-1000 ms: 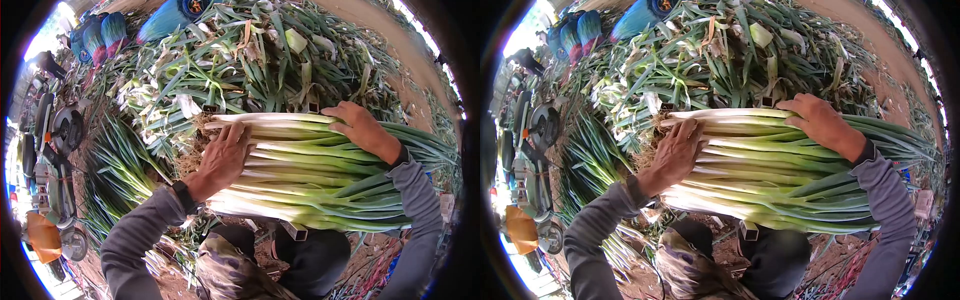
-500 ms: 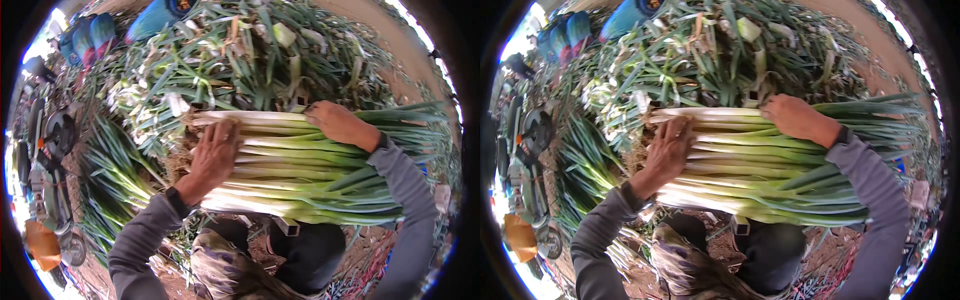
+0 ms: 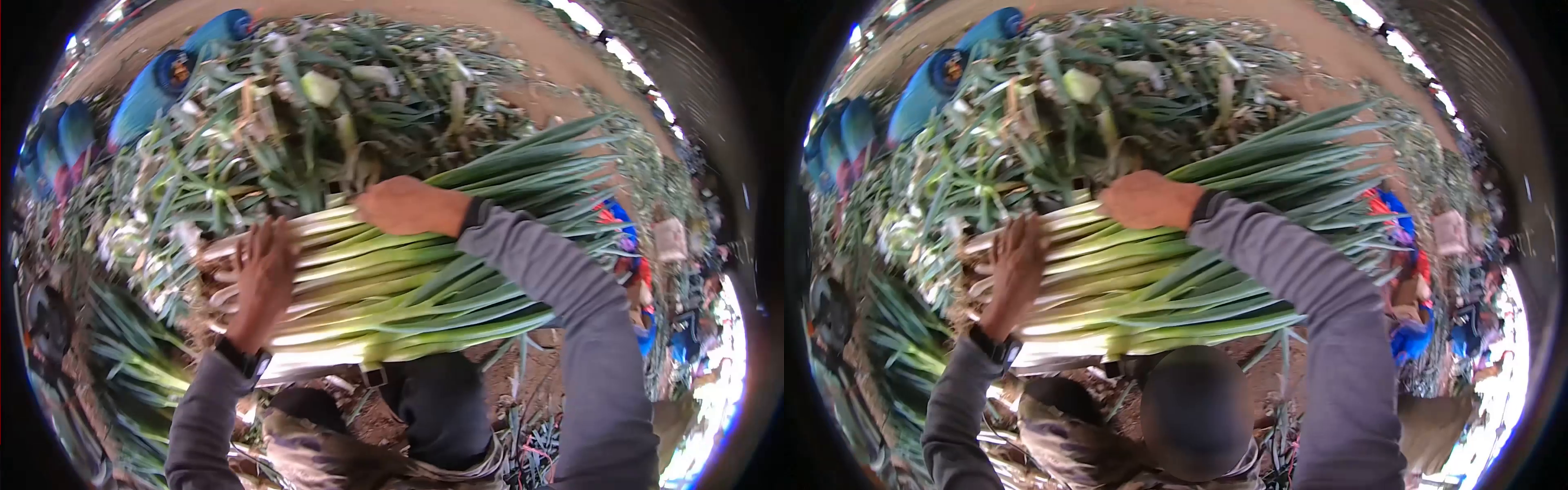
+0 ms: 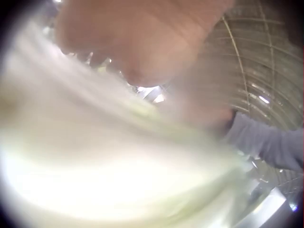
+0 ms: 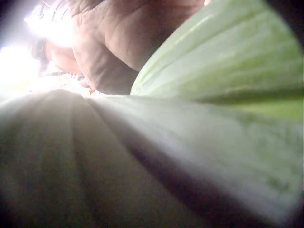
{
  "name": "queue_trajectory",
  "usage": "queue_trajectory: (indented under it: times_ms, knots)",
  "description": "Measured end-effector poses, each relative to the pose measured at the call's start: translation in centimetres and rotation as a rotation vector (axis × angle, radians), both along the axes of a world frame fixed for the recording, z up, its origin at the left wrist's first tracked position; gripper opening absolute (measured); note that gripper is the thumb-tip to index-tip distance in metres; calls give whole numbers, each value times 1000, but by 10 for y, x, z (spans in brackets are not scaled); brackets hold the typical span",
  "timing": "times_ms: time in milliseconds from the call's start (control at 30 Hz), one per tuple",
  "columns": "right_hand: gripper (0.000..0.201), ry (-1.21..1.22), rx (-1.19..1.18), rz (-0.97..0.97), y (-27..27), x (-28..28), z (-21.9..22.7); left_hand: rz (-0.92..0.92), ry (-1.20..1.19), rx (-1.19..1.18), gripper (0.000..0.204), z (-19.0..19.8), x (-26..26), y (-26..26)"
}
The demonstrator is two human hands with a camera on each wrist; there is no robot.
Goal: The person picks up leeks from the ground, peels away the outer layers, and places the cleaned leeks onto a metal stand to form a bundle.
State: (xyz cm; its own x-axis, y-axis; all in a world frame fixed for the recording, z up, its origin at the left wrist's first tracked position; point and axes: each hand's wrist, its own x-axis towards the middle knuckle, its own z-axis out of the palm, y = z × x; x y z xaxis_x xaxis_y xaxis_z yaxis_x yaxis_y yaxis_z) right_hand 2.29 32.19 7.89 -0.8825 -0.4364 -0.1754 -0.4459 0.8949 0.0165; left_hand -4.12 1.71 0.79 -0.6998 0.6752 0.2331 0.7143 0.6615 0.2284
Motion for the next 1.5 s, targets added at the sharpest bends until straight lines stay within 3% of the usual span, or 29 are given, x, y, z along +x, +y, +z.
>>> queue_trajectory:
  times_ms: [100, 200, 367, 600, 833, 933, 1067, 1200, 1300, 1367, 1500]
  knots:
    - [28, -40, -129, -143, -12, 9, 9, -33, -73, 23, 54, 23, 4, -3]
    - [39, -53, -208, -215, -17, 7, 14, -30, -80, 41, 51, 20, 3, -2]
    - [79, -308, 10, -446, 4, 28, 83, -16, -21, 54, 49, 15, -1, -4]
    - [70, -148, -107, -678, 132, 121, 89, -5, -54, 54, 49, 17, 5, -3]
    - [60, -66, -331, -608, 148, 129, 56, -31, -63, 40, 51, 23, 4, 0]
    - [54, 143, -394, -408, 163, 123, 28, -44, -61, 36, 53, 21, 4, -1]
    - [50, 168, -385, -385, 159, 122, 11, -25, -64, 29, 52, 19, 4, -1]
    - [51, 126, -331, -405, 151, 124, 39, -22, -90, 82, 54, 16, 3, -2]
    - [53, 152, -85, -380, 138, 127, 80, -40, -91, 110, 55, 15, -1, -6]
    - [55, 68, -24, -485, 134, 139, 111, -45, -102, 149, 58, 9, -1, -8]
    - [53, 153, -21, -519, 161, 175, 151, -69, -119, 162, 56, 14, -4, -9]
